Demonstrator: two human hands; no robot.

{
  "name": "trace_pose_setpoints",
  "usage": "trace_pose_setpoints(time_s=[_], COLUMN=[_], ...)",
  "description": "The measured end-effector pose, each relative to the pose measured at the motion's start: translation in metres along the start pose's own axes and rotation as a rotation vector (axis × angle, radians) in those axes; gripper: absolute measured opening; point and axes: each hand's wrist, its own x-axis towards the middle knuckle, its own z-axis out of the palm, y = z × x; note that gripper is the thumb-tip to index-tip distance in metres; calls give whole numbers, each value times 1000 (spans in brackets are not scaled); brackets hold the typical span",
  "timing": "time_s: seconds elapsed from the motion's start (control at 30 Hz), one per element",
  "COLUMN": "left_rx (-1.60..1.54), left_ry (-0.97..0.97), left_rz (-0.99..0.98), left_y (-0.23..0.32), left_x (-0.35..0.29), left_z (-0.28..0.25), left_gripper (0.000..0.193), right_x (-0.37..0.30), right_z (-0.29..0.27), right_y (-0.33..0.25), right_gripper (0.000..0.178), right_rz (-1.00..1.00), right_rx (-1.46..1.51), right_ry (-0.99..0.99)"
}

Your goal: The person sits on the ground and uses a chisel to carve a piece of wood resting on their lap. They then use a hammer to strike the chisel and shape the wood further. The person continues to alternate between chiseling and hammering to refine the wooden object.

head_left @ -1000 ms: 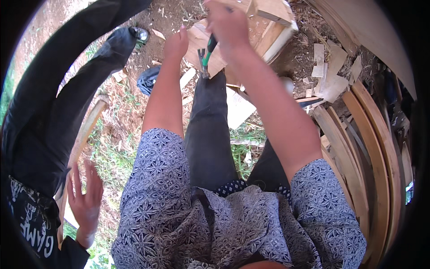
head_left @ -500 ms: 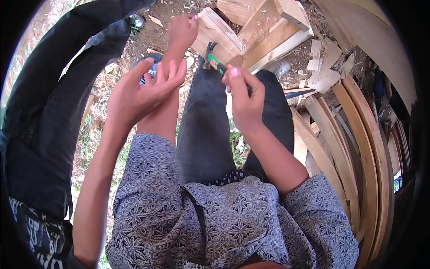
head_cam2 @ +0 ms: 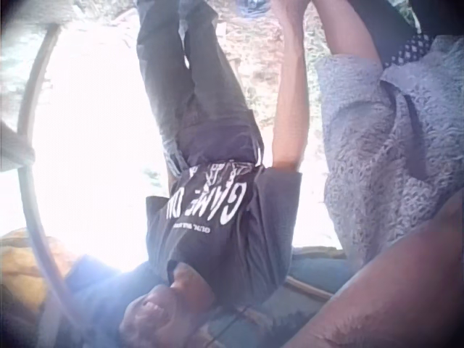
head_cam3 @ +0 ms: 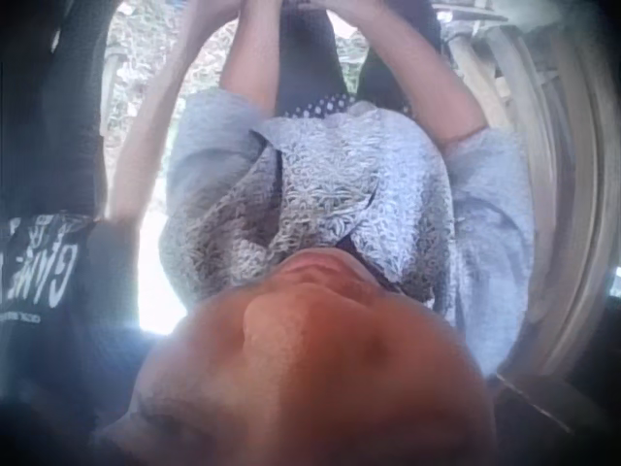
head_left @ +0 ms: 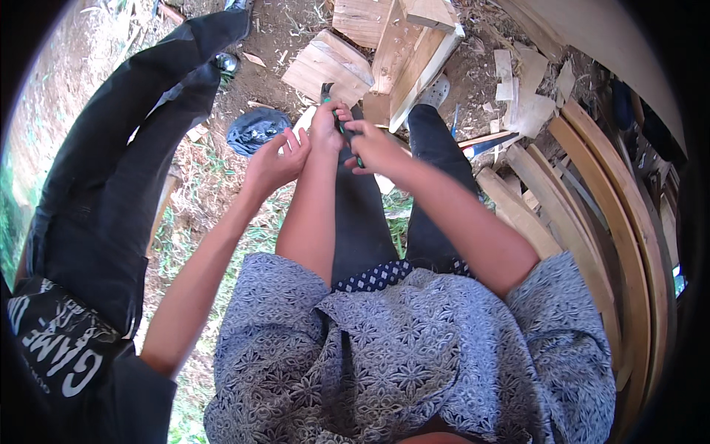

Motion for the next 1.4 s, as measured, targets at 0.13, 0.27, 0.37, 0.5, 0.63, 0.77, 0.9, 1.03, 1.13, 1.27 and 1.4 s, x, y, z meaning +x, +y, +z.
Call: trace_pose_setpoints(time_s=[0.13, 0.27, 0.37, 0.5, 0.63, 0.77, 0.9, 1.03, 1.13, 1.27, 1.4], left_rx=[-16, 354, 977, 1828, 2019, 2199, 2707, 2837, 2847, 2853, 2882], left_ry=[-53, 31, 149, 475, 708, 106, -174, 93, 77, 106, 55], left_rz=[-235, -302, -183, 227, 1319, 1704, 967, 731, 881, 805, 823], left_y=[24, 42, 53, 67, 76, 104, 97, 91, 82, 79, 78], left_x=[24, 22, -8, -20, 12, 85, 116, 124, 134, 128, 136], left_z=[-9, 2, 17, 37, 66, 94, 115, 139, 139, 145, 151], left_gripper=[19, 25, 29, 36, 48, 46, 51, 54, 54, 54, 53], right_x=[17, 49, 45, 43, 49, 47, 46, 37, 34, 32, 38], right_z=[-1, -4, 6, 22, 42, 50, 36, 12, 0, -9, -8], right_y=[-50, -34, -33, -25, -6, 8, 5, 2, 1, 11, 18], right_gripper=[33, 23, 12, 19, 11, 9, 15, 23, 24, 25, 23], right_rz=[250, 326, 331, 253, 277, 237, 221, 155, 121, 89, 60], right_rx=[-46, 87, 119, 99, 438, 459, 468, 460, 459, 446, 503], right_ry=[-138, -84, -62, -32, 92, 26, 11, -20, -17, -44, -9])
